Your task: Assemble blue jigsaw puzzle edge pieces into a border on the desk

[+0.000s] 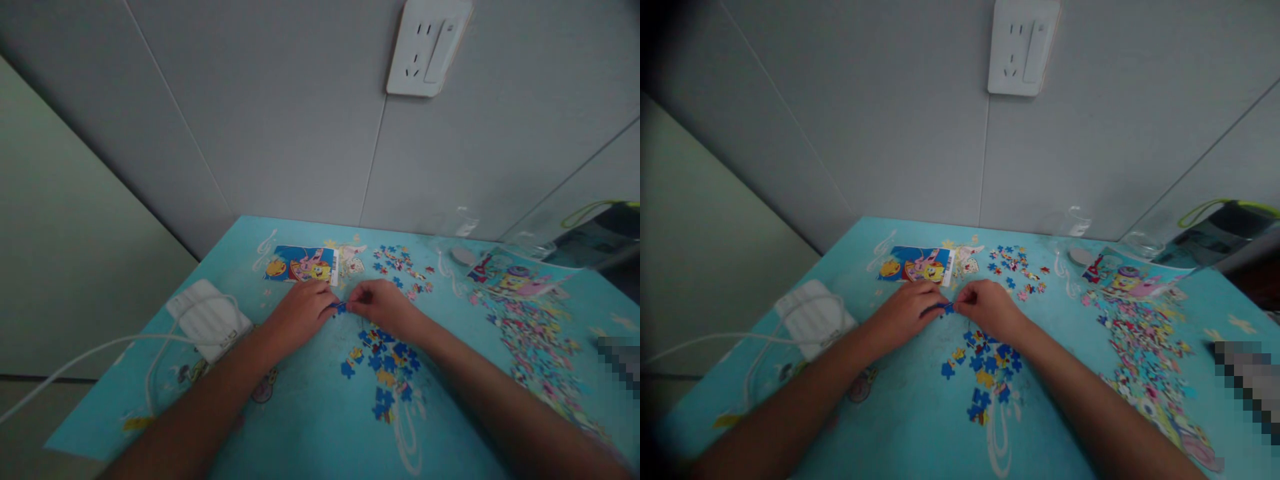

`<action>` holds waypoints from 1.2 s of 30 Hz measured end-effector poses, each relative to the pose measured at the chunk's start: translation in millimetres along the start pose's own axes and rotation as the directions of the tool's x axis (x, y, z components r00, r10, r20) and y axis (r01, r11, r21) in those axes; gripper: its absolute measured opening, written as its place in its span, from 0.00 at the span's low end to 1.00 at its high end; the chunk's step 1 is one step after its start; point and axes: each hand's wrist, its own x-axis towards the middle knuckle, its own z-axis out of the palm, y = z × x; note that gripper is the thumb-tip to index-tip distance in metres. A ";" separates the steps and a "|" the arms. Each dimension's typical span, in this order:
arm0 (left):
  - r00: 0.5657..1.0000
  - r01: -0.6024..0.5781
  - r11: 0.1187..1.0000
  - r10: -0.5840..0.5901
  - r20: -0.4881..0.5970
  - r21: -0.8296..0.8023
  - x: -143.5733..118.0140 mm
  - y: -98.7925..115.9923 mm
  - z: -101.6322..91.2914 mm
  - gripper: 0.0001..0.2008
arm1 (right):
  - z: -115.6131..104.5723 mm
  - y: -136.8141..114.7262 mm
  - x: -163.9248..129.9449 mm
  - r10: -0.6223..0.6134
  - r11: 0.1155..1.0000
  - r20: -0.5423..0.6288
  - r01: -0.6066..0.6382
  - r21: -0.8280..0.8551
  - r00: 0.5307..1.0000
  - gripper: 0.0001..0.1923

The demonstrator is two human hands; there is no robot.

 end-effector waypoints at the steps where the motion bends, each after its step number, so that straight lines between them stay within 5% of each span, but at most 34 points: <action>1: 1.000 0.000 1.000 0.000 0.003 0.001 0.0 0.0 0.0 0.08 | -1.5 0.9 0.6 0.014 1.000 -0.002 -0.014 0.026 1.000 0.06; 8: 1.000 -0.010 1.000 0.010 0.003 0.015 -0.4 1.3 -1.8 0.08 | -26.0 14.1 -3.7 0.105 0.992 -0.044 -0.107 -0.061 0.994 0.06; 13: 1.000 0.000 1.000 0.000 -0.007 0.003 -0.8 2.5 -2.8 0.08 | -26.3 5.1 -24.8 -0.052 0.977 -0.102 0.029 -0.210 0.993 0.07; 18: 1.000 0.001 1.000 -0.001 -0.019 0.013 -1.0 1.3 -0.2 0.07 | -17.6 -7.1 -49.5 -0.135 0.983 0.106 0.147 -0.110 0.985 0.08; 23: 1.000 0.001 1.000 -0.001 -0.022 0.017 -1.1 0.0 1.4 0.07 | -14.4 -0.2 -52.6 -0.117 0.985 0.145 0.133 -0.112 0.983 0.09; 29: 1.000 -0.013 1.000 0.013 -0.006 0.025 -1.0 1.0 0.0 0.07 | -17.7 2.7 -50.8 -0.004 0.997 0.128 -0.007 0.080 0.992 0.02; 36: 1.000 -0.014 0.997 0.015 -0.004 0.079 -1.0 3.9 -2.6 0.07 | -11.5 -6.1 -25.2 0.130 0.956 -0.074 -0.105 0.272 0.989 0.12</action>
